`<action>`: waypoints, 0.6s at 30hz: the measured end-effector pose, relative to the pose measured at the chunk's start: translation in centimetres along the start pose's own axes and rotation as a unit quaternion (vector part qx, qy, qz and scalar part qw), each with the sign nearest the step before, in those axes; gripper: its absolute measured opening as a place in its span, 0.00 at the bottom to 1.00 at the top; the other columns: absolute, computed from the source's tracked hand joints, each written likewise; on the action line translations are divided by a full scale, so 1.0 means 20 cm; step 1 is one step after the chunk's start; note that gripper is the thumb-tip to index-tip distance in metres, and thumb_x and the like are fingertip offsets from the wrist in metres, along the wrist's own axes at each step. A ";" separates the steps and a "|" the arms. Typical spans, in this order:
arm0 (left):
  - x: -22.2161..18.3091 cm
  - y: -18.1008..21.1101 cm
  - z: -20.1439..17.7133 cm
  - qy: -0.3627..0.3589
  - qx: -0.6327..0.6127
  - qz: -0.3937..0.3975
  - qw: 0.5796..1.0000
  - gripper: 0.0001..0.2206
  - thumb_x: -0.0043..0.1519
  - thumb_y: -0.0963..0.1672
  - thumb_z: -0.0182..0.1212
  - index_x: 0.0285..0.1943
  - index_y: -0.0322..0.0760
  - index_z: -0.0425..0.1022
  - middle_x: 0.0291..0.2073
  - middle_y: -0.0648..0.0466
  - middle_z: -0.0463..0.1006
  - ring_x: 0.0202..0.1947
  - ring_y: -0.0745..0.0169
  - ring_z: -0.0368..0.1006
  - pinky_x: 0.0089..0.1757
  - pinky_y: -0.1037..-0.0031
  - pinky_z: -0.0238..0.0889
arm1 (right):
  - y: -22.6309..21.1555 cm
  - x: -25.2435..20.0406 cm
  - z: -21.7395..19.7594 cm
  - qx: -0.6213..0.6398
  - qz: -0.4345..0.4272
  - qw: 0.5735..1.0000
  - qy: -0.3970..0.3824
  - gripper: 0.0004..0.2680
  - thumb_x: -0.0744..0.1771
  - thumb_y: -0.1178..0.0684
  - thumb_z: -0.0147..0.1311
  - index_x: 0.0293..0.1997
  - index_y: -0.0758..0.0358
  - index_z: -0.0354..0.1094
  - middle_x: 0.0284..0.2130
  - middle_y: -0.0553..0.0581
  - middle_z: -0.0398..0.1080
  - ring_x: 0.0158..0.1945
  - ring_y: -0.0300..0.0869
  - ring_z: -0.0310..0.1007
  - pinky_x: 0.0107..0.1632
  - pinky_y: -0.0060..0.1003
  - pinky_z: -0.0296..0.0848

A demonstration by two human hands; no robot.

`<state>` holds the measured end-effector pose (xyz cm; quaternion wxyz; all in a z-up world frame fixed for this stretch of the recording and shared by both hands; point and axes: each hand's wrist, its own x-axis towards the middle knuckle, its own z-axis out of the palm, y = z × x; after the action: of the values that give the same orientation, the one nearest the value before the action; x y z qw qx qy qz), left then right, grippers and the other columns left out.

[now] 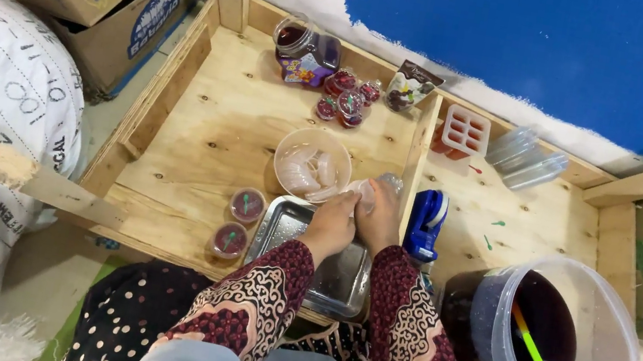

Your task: The person puts a small cup into a tray, places a sticker on the cup, and then uses a ladle to pour a dark liquid from a large bucket into the cup.

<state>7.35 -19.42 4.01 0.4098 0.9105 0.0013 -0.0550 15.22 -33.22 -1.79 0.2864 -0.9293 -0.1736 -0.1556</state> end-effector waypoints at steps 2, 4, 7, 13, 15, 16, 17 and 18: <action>-0.01 0.01 -0.01 0.003 -0.003 0.006 1.000 0.27 0.63 0.42 0.49 0.75 0.37 0.62 0.71 0.41 0.63 0.72 0.45 0.58 0.68 0.59 0.52 | 0.00 0.01 -0.01 0.009 -0.005 1.000 -0.004 0.18 0.63 0.52 0.65 0.59 0.58 0.71 0.54 0.59 0.71 0.63 0.52 0.69 0.66 0.43 0.66; -0.03 0.02 -0.01 0.006 -0.008 0.011 1.000 0.27 0.63 0.42 0.50 0.75 0.37 0.62 0.71 0.41 0.63 0.72 0.44 0.58 0.68 0.59 0.52 | -0.03 0.00 -0.06 0.016 -0.010 1.000 -0.009 0.18 0.62 0.53 0.65 0.58 0.60 0.72 0.53 0.60 0.72 0.61 0.53 0.70 0.65 0.44 0.67; -0.02 0.03 -0.01 0.022 -0.026 0.041 0.999 0.27 0.63 0.41 0.51 0.74 0.33 0.61 0.70 0.38 0.63 0.72 0.41 0.57 0.68 0.59 0.51 | -0.12 0.00 -0.17 0.048 0.010 0.999 -0.002 0.18 0.63 0.56 0.64 0.60 0.60 0.70 0.56 0.60 0.70 0.64 0.52 0.67 0.67 0.43 0.66; -0.19 0.10 -0.09 0.104 -0.064 0.079 0.989 0.27 0.61 0.42 0.59 0.73 0.35 0.64 0.67 0.36 0.67 0.69 0.40 0.62 0.66 0.60 0.55 | -0.26 -0.13 -0.39 0.095 0.059 0.992 0.055 0.18 0.65 0.52 0.64 0.61 0.57 0.68 0.61 0.61 0.63 0.64 0.53 0.65 0.56 0.41 0.76; -0.35 0.15 -0.19 0.087 -0.107 0.057 0.989 0.29 0.61 0.44 0.61 0.73 0.35 0.63 0.67 0.36 0.66 0.70 0.41 0.60 0.67 0.61 0.54 | -0.30 -0.22 -0.46 0.168 0.106 0.976 0.091 0.18 0.65 0.54 0.64 0.61 0.56 0.68 0.57 0.59 0.65 0.59 0.49 0.69 0.51 0.36 0.77; -0.41 0.16 -0.20 0.086 -0.109 0.059 0.989 0.29 0.61 0.44 0.61 0.73 0.35 0.63 0.67 0.36 0.66 0.70 0.41 0.60 0.67 0.61 0.54 | -0.38 -0.28 -0.52 0.165 0.106 0.976 0.093 0.18 0.65 0.54 0.64 0.61 0.56 0.68 0.57 0.59 0.65 0.59 0.49 0.69 0.51 0.36 0.77; -0.48 0.17 -0.21 0.083 -0.112 0.043 0.989 0.30 0.60 0.44 0.64 0.73 0.34 0.63 0.67 0.37 0.66 0.71 0.43 0.60 0.67 0.61 0.54 | -0.46 -0.34 -0.59 0.270 0.159 0.944 0.101 0.18 0.66 0.55 0.62 0.63 0.59 0.65 0.54 0.55 0.64 0.55 0.43 0.66 0.51 0.33 0.75; -0.53 0.17 -0.23 0.081 -0.115 0.030 0.990 0.32 0.59 0.45 0.67 0.73 0.33 0.63 0.66 0.38 0.67 0.71 0.44 0.60 0.67 0.62 0.54 | -0.54 -0.38 -0.64 0.371 0.207 0.899 0.110 0.18 0.68 0.56 0.59 0.65 0.62 0.62 0.50 0.52 0.64 0.50 0.37 0.64 0.51 0.31 0.74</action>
<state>-2.65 -17.88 10.68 0.5116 0.8585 0.0140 0.0318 1.52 -34.23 10.51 0.6536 -0.7475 0.0097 -0.1186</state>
